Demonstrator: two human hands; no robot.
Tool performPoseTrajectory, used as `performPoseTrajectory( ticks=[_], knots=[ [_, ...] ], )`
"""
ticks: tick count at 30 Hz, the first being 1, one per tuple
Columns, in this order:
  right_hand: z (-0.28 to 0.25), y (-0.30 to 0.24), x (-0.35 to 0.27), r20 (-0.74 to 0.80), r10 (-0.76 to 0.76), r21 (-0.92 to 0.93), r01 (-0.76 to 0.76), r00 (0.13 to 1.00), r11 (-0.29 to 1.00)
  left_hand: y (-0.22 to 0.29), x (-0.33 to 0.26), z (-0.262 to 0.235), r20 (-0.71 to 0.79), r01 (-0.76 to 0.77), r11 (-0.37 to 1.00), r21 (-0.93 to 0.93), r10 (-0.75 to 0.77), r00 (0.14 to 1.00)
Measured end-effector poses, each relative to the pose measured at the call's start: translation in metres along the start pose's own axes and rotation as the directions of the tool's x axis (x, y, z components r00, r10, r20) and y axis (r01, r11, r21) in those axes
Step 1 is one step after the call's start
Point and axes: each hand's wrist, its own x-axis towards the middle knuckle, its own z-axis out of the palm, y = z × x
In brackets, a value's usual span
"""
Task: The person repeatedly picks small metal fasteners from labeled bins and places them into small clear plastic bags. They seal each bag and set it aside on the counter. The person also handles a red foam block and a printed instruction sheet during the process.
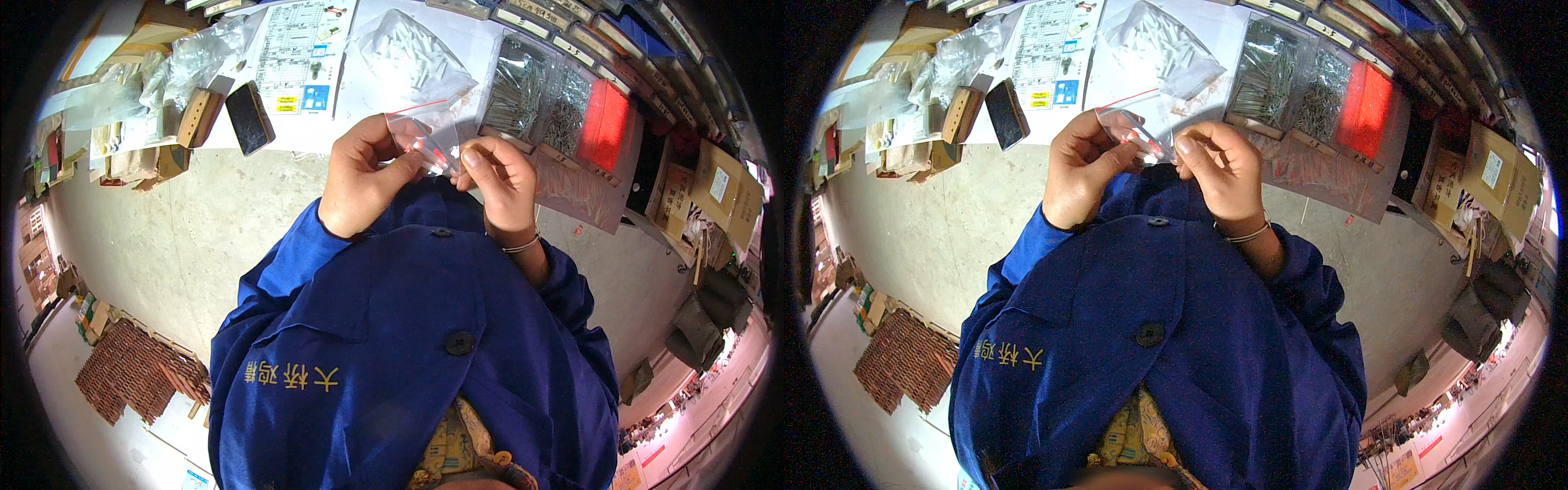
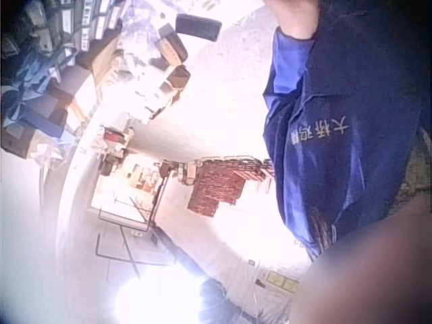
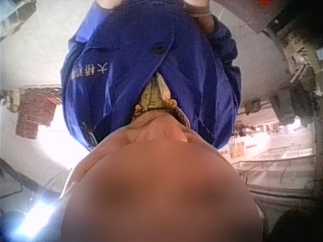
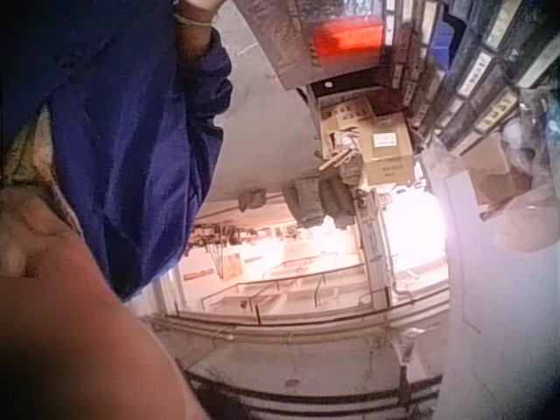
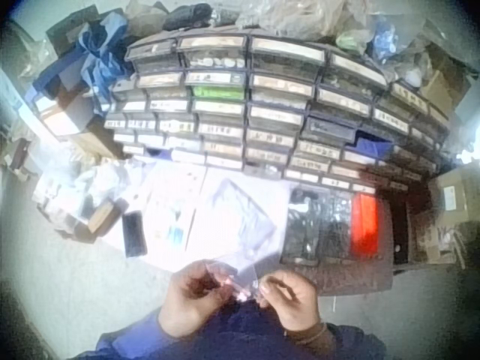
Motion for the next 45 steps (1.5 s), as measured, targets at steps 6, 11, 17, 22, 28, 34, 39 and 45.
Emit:
performPoseTrajectory(
  ticks=[6, 11, 17, 22, 28, 34, 39, 45],
  knots=[
    [0.000, -0.003, 0.001, 0.098, 0.091, -0.016, -0.090, 0.991, 0.996, 0.000, -0.002, -0.001, 0.033, -0.023, 0.999, 0.024, 0.022, 0.999],
    [0.003, -0.003, -0.001, 0.051, 0.113, -0.089, -0.108, 0.992, 0.990, -0.002, -0.003, -0.005, 0.041, -0.012, 0.999, 0.037, 0.011, 0.999],
    [0.007, 0.001, -0.006, -0.029, -0.060, -0.232, 0.051, 0.998, 0.971, 0.000, -0.007, -0.005, -0.001, -0.061, 0.980, 0.188, 0.063, 0.998],
    [0.009, 0.001, -0.007, -0.026, -0.095, -0.267, 0.085, 0.995, 0.960, 0.005, -0.007, -0.009, 0.045, 0.005, 0.999, 0.042, -0.007, 0.999],
    [0.011, 0.003, -0.007, -0.019, -0.046, -0.203, 0.041, 0.999, 0.978, 0.009, -0.008, -0.012, 0.000, 0.188, 0.947, -0.261, -0.195, 0.981],
    [0.016, 0.003, -0.006, -0.017, -0.178, -0.170, 0.173, 0.984, 0.970, 0.005, -0.006, -0.014, 0.010, 0.151, 0.964, -0.219, -0.152, 0.988],
    [0.009, -0.010, 0.004, 0.264, -0.487, -0.565, 0.543, 0.832, 0.622, 0.004, -0.003, -0.016, 0.001, 0.151, 0.969, -0.197, -0.153, 0.988],
    [0.007, -0.009, 0.008, 0.363, -0.539, -0.630, 0.626, 0.760, 0.459, 0.006, -0.002, -0.006, 0.027, 0.168, 0.931, -0.323, -0.168, 0.985]
  ],
)
